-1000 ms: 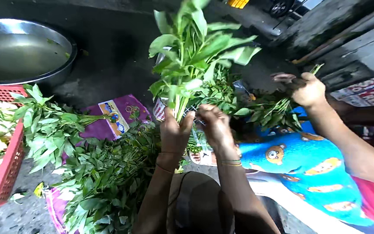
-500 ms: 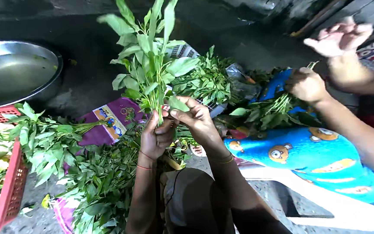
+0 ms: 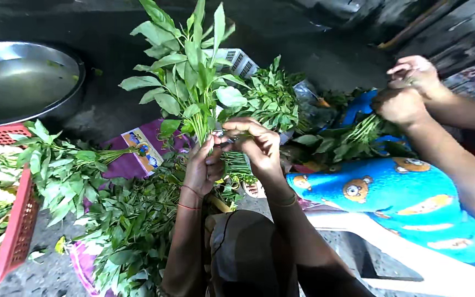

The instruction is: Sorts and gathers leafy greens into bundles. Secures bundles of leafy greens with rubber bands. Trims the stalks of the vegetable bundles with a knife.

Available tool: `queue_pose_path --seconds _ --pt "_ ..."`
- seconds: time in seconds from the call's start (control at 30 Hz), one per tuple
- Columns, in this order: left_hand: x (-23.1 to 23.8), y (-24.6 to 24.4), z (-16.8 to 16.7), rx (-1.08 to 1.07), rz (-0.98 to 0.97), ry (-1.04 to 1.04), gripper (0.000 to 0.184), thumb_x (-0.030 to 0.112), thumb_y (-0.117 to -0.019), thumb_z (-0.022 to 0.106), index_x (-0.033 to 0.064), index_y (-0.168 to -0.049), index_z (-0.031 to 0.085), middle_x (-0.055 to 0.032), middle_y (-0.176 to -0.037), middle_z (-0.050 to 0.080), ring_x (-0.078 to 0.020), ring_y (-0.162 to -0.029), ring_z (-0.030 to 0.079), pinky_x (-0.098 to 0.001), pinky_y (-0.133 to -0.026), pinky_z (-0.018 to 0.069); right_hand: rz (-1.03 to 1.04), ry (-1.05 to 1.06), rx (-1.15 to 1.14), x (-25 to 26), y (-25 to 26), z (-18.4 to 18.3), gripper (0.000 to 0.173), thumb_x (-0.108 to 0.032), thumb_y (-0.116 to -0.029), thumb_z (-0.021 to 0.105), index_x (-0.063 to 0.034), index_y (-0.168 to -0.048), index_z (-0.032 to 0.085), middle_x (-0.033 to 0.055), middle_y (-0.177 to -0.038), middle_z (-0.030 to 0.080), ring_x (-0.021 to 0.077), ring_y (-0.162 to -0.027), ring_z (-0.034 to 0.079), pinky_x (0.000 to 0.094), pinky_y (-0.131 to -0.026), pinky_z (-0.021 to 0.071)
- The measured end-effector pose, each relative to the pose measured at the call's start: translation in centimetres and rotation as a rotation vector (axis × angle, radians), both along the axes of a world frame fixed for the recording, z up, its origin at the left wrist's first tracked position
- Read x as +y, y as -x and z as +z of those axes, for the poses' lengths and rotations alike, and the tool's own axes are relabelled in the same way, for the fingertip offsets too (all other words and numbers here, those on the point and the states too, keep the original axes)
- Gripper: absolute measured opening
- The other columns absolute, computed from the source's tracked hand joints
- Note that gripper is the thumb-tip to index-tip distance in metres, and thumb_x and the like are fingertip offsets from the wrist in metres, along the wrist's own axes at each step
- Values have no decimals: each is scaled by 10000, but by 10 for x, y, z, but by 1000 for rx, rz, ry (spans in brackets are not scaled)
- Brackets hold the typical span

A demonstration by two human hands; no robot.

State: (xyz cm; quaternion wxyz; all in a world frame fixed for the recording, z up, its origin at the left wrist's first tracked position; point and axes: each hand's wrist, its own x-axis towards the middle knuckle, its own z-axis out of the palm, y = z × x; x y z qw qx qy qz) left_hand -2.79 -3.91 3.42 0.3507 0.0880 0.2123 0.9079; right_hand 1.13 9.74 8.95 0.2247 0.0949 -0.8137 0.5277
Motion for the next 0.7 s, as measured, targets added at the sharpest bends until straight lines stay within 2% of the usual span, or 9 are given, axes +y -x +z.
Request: queue_pose_path --seconds 0.13,0.2,0.3,0.37,0.43,0.5,0.53,0.6,0.7 --pt "4 -1 2 39 30 141 282 293 -1113 343 153 -992 556 80 -552 378 0 -385 304 -136 -367 290 -57 46 -113 -5 1 6 295 -312 -1015 600 -126 -1243 580 -5 -1016 712 90 -790 710 238 -610 610" --pt "6 -2 4 48 41 177 267 273 -1109 363 152 -977 561 82 -544 350 -7 -388 291 -143 -373 275 -122 38 -137 -7 4 6 266 -177 -1006 640 -116 -1252 563 1 -920 693 73 -693 687 215 -548 591" --pt "8 -3 7 60 59 219 248 263 -1102 382 146 -981 564 74 -547 357 -13 -393 302 -151 -376 278 -142 -5 -149 -4 5 4 384 -32 -948 512 -93 -1319 593 22 -991 692 80 -675 664 226 -528 572" --pt "8 -3 10 60 80 274 242 255 -1102 384 140 -966 547 66 -550 364 -24 -400 313 -159 -384 287 -130 -38 -137 0 6 5 413 -34 -912 450 -71 -1282 630 13 -1037 687 66 -735 651 222 -581 556" --pt "8 -3 12 50 96 333 211 252 -1108 389 137 -993 524 49 -554 396 -33 -409 345 -167 -391 306 -141 -13 -138 1 6 5 368 -116 -954 433 -65 -1217 685 -11 -1039 712 42 -762 650 217 -630 547" --pt "8 -2 11 51 104 367 196 253 -1108 408 111 -1129 541 10 -586 471 -50 -430 409 -179 -403 355 -178 33 -161 2 6 7 312 -246 -1046 481 -69 -1159 712 -23 -975 723 52 -724 671 231 -605 579" --pt "9 -2 11 54 107 373 204 259 -1107 421 102 -1135 547 1 -591 480 -53 -429 414 -182 -401 361 -207 40 -170 2 7 7 269 -254 -1053 540 -69 -1127 720 -22 -936 727 54 -697 676 229 -584 586" --pt "10 -3 13 60 112 370 189 244 -1108 425 106 -1067 547 26 -571 432 -42 -416 379 -174 -390 335 -239 -3 -177 2 8 6 168 -141 -1003 651 -54 -1131 716 -29 -905 729 16 -663 658 189 -575 569" --pt "10 -3 13 98 118 376 173 211 -1103 429 103 -1013 528 46 -567 387 -39 -420 366 -174 -393 334 -313 -172 -153 3 9 5 178 -68 -929 724 -42 -1105 730 -6 -921 735 -12 -704 649 172 -647 557"
